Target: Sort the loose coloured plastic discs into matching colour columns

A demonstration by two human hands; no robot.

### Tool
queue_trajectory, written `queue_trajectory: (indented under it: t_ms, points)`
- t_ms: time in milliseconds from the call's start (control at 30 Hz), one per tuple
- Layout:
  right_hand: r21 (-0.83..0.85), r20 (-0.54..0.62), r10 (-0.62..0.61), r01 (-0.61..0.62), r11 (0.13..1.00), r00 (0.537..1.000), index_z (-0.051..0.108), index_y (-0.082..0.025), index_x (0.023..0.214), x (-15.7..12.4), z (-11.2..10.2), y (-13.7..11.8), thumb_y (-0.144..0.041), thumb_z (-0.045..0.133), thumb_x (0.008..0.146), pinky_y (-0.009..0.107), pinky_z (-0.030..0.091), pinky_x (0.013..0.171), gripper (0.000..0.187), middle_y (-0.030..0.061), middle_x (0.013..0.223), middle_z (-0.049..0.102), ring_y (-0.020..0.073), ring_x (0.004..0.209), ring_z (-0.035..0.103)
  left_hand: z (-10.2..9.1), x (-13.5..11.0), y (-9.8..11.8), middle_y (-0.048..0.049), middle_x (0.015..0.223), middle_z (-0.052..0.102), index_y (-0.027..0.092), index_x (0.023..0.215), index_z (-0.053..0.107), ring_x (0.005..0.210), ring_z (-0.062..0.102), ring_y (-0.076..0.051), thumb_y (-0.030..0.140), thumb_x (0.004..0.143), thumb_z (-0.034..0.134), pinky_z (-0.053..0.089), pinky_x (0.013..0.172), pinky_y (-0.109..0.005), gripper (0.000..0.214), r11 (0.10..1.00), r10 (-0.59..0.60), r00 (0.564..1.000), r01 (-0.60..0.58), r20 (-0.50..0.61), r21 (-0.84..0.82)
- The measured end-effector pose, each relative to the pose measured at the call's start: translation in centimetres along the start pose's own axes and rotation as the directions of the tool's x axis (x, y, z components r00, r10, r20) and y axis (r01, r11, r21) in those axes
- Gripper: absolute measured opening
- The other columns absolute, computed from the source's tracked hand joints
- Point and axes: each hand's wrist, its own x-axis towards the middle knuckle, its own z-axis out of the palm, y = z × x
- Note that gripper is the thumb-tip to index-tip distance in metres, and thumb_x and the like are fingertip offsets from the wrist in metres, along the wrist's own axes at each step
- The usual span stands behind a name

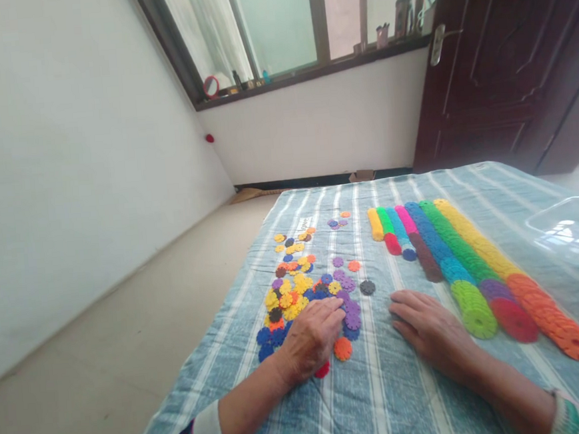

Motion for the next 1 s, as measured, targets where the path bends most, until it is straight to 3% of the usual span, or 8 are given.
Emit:
queue_trajectory:
  t_ms: [167, 267, 367, 533, 733, 1000]
  points:
    - [-0.015, -0.028, -0.021, 0.021, 1.0, 0.999, 0.064, -0.021, 0.1, -0.4, 0.4, 0.4, -0.022, 0.048, 0.094, 0.041, 0.052, 0.09, 0.017, 0.0088, 0.112, 0.067, 0.0252, 0.107, 0.062, 0.9, 0.9, -1.2, -0.0117, 0.13, 0.064, 0.018, 0.116, 0.062, 0.121, 0.059, -0.021, 0.012, 0.091, 0.044, 0.049, 0.104, -0.042, 0.03, 0.999, -0.051, 0.996, 0.051, 0.072, -0.002]
    - [-0.017, -0.035, -0.024, 0.023, 1.0, 0.999, 0.064, -0.021, 0.101, -0.5, 0.5, 0.5, -0.023, 0.048, 0.094, 0.041, 0.052, 0.09, 0.018, 0.0087, 0.112, 0.068, 0.0252, 0.107, 0.063, 0.7, 1.7, -2.6, -0.0122, 0.13, 0.064, 0.016, 0.116, 0.062, 0.123, 0.058, -0.02, 0.016, 0.093, 0.043, 0.049, 0.105, -0.039, 0.03, 0.994, -0.092, 0.994, 0.095, 0.06, -0.047]
    - [-0.012, -0.025, -0.021, 0.021, 1.0, 0.999, 0.064, -0.021, 0.102, -0.5, 0.5, 0.5, -0.023, 0.049, 0.094, 0.042, 0.052, 0.092, 0.018, 0.0089, 0.113, 0.068, 0.0256, 0.108, 0.062, -0.7, 1.9, -4.7, -0.0127, 0.127, 0.066, 0.015, 0.116, 0.063, 0.121, 0.06, -0.02, 0.019, 0.093, 0.043, 0.049, 0.105, -0.039, 0.031, 0.973, -0.212, 0.977, 0.212, 0.001, -0.087]
    - [0.001, -0.023, -0.012, 0.012, 1.0, 1.0, 0.065, -0.021, 0.101, -0.5, 0.3, 0.3, -0.023, 0.049, 0.093, 0.043, 0.052, 0.092, 0.018, 0.009, 0.113, 0.068, 0.0256, 0.108, 0.063, -4.2, -0.1, -7.6, -0.0097, 0.116, 0.071, 0.016, 0.111, 0.066, 0.112, 0.065, -0.021, 0.021, 0.088, 0.043, 0.051, 0.101, -0.037, 0.033, 0.896, -0.44, 0.898, 0.436, -0.029, -0.088]
    - [0.003, 0.006, -0.006, 0.006, 1.0, 1.0, 0.065, -0.022, 0.101, -0.6, 0.2, 0.5, -0.024, 0.049, 0.093, 0.043, 0.051, 0.093, 0.018, 0.0087, 0.114, 0.067, 0.0262, 0.109, 0.062, -6.2, -3.7, -6.3, -0.0088, 0.115, 0.072, 0.018, 0.108, 0.068, 0.108, 0.067, -0.022, 0.023, 0.084, 0.048, 0.053, 0.097, -0.035, 0.031, 0.854, -0.503, 0.859, 0.511, 0.094, -0.101]
    - [0.002, -0.005, -0.021, 0.021, 1.0, 1.0, 0.065, -0.021, 0.103, -0.8, 0.3, 0.7, -0.026, 0.048, 0.095, 0.044, 0.051, 0.093, 0.019, 0.0094, 0.114, 0.068, 0.0266, 0.108, 0.062, -4.8, -4.7, -5.6, -0.0085, 0.119, 0.071, 0.02, 0.104, 0.068, 0.114, 0.063, -0.023, 0.017, 0.082, 0.053, 0.05, 0.103, -0.038, 0.027, 0.892, -0.435, 0.894, 0.444, 0.104, -0.083]
